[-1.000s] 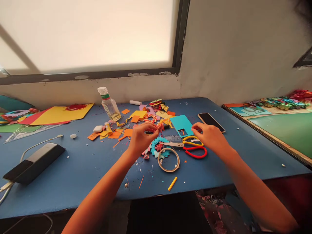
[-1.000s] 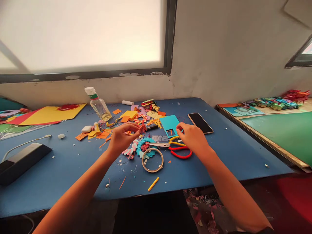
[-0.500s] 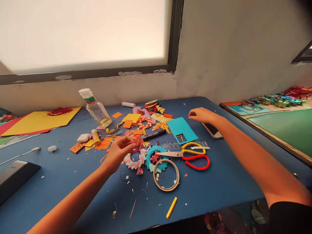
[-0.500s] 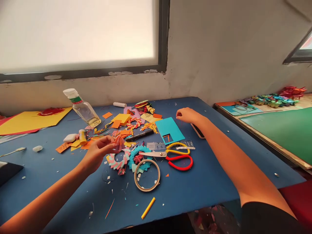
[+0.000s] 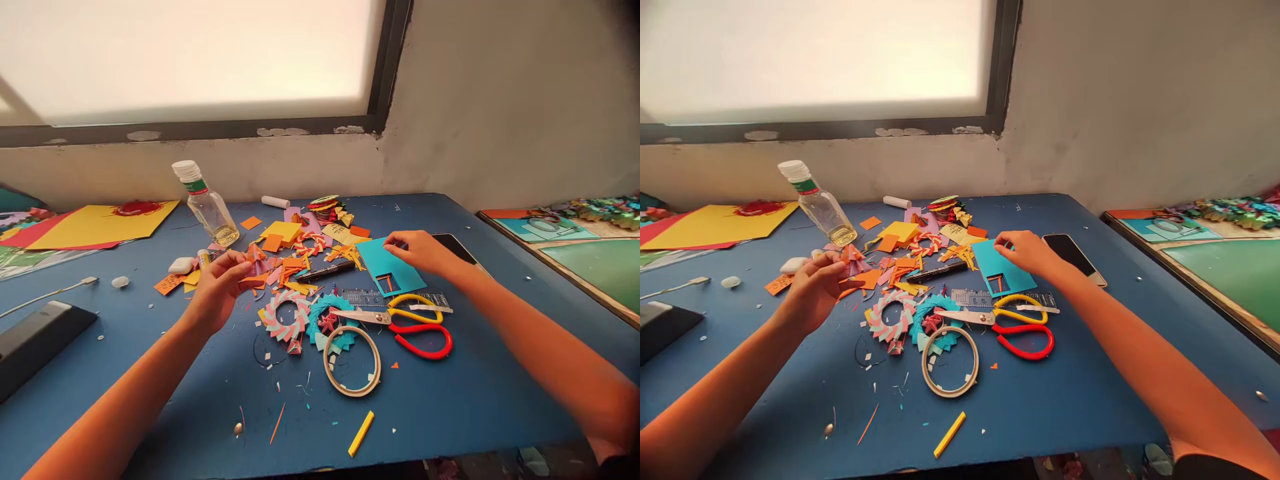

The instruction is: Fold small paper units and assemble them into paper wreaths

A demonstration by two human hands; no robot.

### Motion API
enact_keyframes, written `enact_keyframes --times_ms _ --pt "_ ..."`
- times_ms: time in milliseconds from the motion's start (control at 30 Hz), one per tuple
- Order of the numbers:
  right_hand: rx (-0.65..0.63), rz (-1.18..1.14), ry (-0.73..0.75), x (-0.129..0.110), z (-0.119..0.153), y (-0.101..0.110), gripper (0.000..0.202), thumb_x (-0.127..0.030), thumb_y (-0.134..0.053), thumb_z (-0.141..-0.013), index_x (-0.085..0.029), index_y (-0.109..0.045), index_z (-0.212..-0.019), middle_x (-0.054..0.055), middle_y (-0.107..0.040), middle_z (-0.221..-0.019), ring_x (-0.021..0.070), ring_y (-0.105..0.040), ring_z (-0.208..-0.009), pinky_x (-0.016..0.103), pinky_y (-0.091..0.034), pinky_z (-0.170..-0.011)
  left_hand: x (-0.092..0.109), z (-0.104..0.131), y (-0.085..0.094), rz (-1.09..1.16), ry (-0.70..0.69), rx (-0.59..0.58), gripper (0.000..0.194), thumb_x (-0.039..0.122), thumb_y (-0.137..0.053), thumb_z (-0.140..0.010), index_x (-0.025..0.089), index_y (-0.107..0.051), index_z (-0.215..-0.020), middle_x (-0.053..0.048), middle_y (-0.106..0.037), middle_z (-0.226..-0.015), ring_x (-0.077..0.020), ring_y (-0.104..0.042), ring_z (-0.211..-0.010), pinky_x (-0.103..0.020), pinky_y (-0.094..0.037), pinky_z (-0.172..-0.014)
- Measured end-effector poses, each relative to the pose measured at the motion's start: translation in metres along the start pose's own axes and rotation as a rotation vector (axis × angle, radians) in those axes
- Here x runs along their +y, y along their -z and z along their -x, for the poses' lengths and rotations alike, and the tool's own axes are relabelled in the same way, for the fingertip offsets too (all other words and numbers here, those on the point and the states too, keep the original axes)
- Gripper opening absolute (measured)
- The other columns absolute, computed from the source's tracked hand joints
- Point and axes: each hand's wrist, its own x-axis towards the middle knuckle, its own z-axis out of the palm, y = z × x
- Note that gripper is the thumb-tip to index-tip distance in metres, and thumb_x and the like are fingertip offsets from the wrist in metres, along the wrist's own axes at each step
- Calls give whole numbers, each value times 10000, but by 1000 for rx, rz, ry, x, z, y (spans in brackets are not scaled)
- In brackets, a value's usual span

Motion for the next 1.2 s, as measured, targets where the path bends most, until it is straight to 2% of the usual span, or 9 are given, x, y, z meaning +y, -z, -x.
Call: enact_keyframes --times_ms 133,233,400,533,633,833,967,1067,1200 --pt "-194 -113 190 -78 4 -25 259 -392 -469 -884 -212 -643 -951 28 -703 -931 160 -632 -813 250 -444 -711 1 5 -2 -37 -47 -76 274 226 -784 -627 182 -580 -805 24 -668 -765 -123 -664 -697 -228 -572 -610" --pt "-325 -129 262 -130 7 -50 283 -442 -574 -821 -198 -634 -950 57 -700 -911 190 -624 -774 264 -418 -640 4 10 -4 -64 -109 -115 311 232 -790 -624 184 -589 -858 -3 -698 -798 -158 -691 -743 -235 -565 -617" --pt "-367 -153 229 -165 2 -81 316 -378 -675 -727 -152 -605 -936 104 -658 -902 234 -587 -781 275 -363 -593 11 13 -4 1 -180 -93 320 204 -790 -609 176 -586 -854 -9 -703 -766 -152 -688 -713 -234 -552 -617" --pt "-402 -273 182 -161 -4 -88 388 -317 -679 -697 -154 -583 -1036 55 -632 -887 187 -567 -748 255 -376 -589 13 13 -3 76 -209 -99 323 179 -792 -591 168 -599 -851 -14 -697 -812 -133 -674 -731 -233 -536 -663" --pt "-429 -388 179 -160 -2 -82 246 -288 -640 -721 -151 -614 -924 22 -621 -804 160 -557 -710 248 -384 -588 12 14 -5 123 -208 -116 329 169 -801 -570 168 -609 -837 -5 -680 -821 -124 -655 -759 -230 -519 -686" --pt "-347 -590 140 -148 17 -52 285 -432 -544 -829 -158 -582 -899 26 -633 -809 145 -556 -692 252 -384 -572 8 16 -8 154 -161 -104 360 186 -821 -564 170 -615 -859 -4 -664 -854 -124 -643 -820 -240 -498 -745" --pt "-266 -742 -1 -121 34 -36 356 -514 -613 -778 -163 -557 -809 32 -621 -748 138 -525 -653 249 -360 -538 5 16 -9 160 -150 -94 360 200 -821 -567 166 -610 -857 -10 -658 -893 -137 -650 -828 -259 -499 -748" --pt "-236 -851 -113 -94 51 -34 417 -496 -687 -730 -175 -583 -974 23 -636 -796 125 -526 -658 241 -361 -549 4 18 -11 149 -140 -123 348 218 -815 -579 164 -605 -851 -8 -655 -878 -151 -662 -808 -274 -502 -731" --pt "-185 -886 -316 -55 80 -33 684 -513 -700 -715 -216 -455 -1280 -12 -629 -718 118 -523 -578 236 -330 -492 3 21 -12 121 -107 -151 346 229 -805 -598 164 -599 -868 -16 -664 -876 -146 -662 -792 -260 -495 -712"
